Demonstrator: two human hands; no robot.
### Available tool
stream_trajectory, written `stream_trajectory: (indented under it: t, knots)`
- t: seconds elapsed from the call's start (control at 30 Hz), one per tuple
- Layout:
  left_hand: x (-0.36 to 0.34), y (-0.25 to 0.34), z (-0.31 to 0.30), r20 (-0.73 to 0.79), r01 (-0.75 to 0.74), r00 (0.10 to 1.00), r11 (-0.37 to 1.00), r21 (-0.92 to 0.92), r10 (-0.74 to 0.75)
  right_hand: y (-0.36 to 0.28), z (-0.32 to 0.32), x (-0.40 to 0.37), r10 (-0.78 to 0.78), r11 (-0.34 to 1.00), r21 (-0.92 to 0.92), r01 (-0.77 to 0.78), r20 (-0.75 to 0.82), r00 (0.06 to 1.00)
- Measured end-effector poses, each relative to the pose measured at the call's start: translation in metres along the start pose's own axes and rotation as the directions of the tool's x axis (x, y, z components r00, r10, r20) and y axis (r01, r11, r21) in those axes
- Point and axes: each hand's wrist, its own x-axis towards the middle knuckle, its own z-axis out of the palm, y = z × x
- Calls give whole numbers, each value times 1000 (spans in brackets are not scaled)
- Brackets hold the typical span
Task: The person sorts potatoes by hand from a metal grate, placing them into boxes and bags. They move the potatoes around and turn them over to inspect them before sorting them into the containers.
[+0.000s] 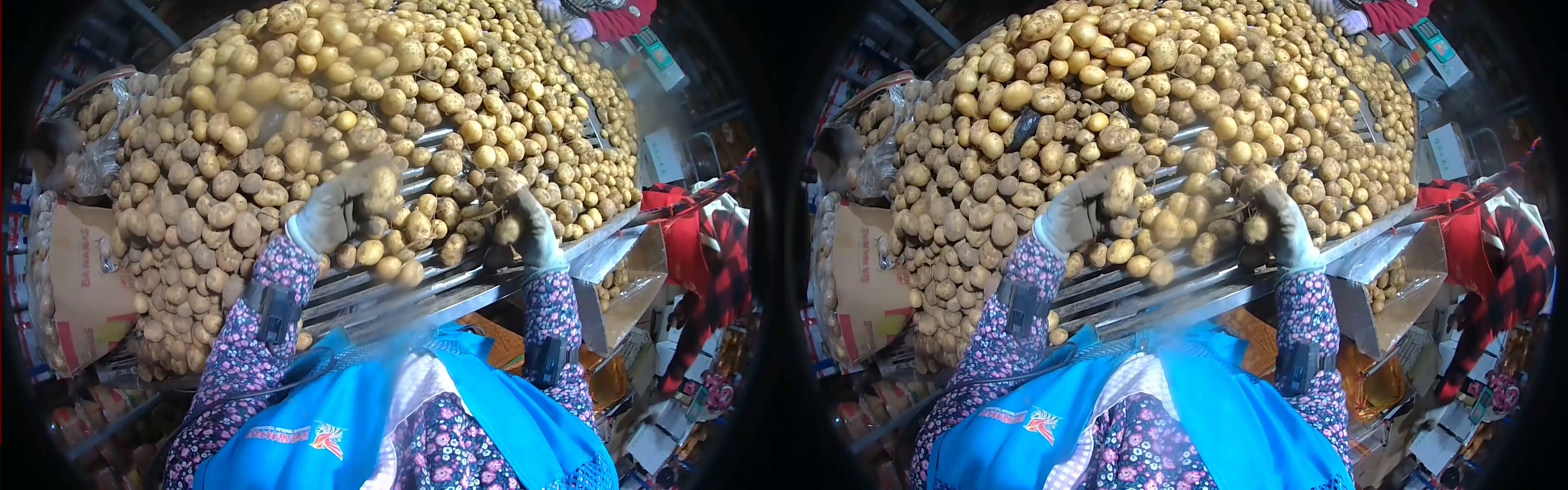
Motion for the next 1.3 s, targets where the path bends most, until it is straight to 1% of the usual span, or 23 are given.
stream_trajectory:
  t: [0.07, 0.17, 0.23, 0.27, 0.3, 0.33, 0.47, 0.53, 0.57, 0.6, 0.63, 0.67, 0.73, 0.8, 0.87, 0.97, 1.07, 1.1, 1.13, 1.17, 1.2, 1.23, 1.3]
  knots:
    - [-10, -14, -4, -20, 65, 998, 995, -77, -67, -15, 19, -29, 98, 981, 163, -101, 27, 995]
    - [-6, -41, -15, -192, 238, 959, 962, 137, -210, -17, 28, -42, 162, 890, 400, -218, 168, 972]
    - [4, -55, -15, -92, 100, 995, 697, 710, -48, -10, 31, -46, 126, 853, 473, -220, 223, 967]
    - [5, -51, 6, -89, 96, 995, 695, 713, -47, -9, 32, -48, 121, 854, 474, -215, 222, 968]
    - [5, -49, 29, -64, 55, 997, 212, 976, 34, -8, 35, -48, 135, 813, 533, -236, 222, 966]
    - [6, -46, 54, -2, 33, 996, -337, 941, 91, -9, 40, -48, 150, 768, 587, -256, 224, 963]
    - [42, -53, 78, -194, 74, 965, -526, 847, -176, -11, 48, -49, 155, 761, 596, -257, 217, 964]
    - [43, -51, 58, -129, 32, 976, -469, 882, -176, -19, 47, -52, 157, 756, 608, -244, 193, 969]
    - [41, -56, 32, -49, 74, 989, 183, 980, -137, -19, 42, -52, 176, 851, 477, -220, 136, 975]
    - [35, -56, 12, -11, 53, 998, 754, 655, -60, -19, 36, -52, 186, 920, 336, -200, 75, 980]
    - [19, -39, 12, 210, -174, 978, 591, 787, 8, -13, 22, -49, 134, 958, 226, -179, 201, 970]
    - [0, -26, 43, -119, 134, 987, 971, 197, -112, -10, 25, -50, 134, 956, 233, -181, 202, 970]
    - [-18, -23, 45, -162, 196, 968, 980, 25, -189, -8, 37, -56, 191, 826, 512, -235, 138, 972]
    - [-19, -36, 34, -143, 155, 978, 988, 12, -152, -30, 59, -58, 110, 832, 481, -277, 347, 931]
    - [-19, -44, 30, -119, 111, 987, 994, 2, -110, -21, 77, -62, 214, 836, 413, -360, 359, 908]
    - [-14, -57, 31, -94, -100, 984, 901, 422, 153, -12, 97, -64, 181, 915, 238, -324, 476, 861]
    - [-15, -67, -2, -17, -158, 977, 774, 613, 213, -25, 108, -70, 196, 913, 222, -344, 501, 843]
    - [-16, -77, -29, -106, -80, 988, 960, 267, 112, -40, 108, -75, 217, 868, 311, -388, 464, 859]
    - [-26, -64, -25, -115, -85, 986, 960, 267, 119, -47, 105, -79, 243, 814, 398, -423, 429, 870]
    - [-39, -39, -7, -275, 172, 962, 775, 607, 2, -25, 81, -78, 310, 864, 315, -393, 282, 908]
    - [-50, -17, 8, -458, 430, 888, 431, 793, -42, -11, 61, -76, 267, 794, 450, -409, 345, 900]
    - [-58, -2, 18, -462, 433, 886, 428, 793, -39, -14, 51, -75, 188, 786, 508, -351, 344, 920]
    - [-67, 15, 31, -566, 537, 824, -283, 795, -25, -17, 34, -71, 90, 787, 562, -255, 305, 948]
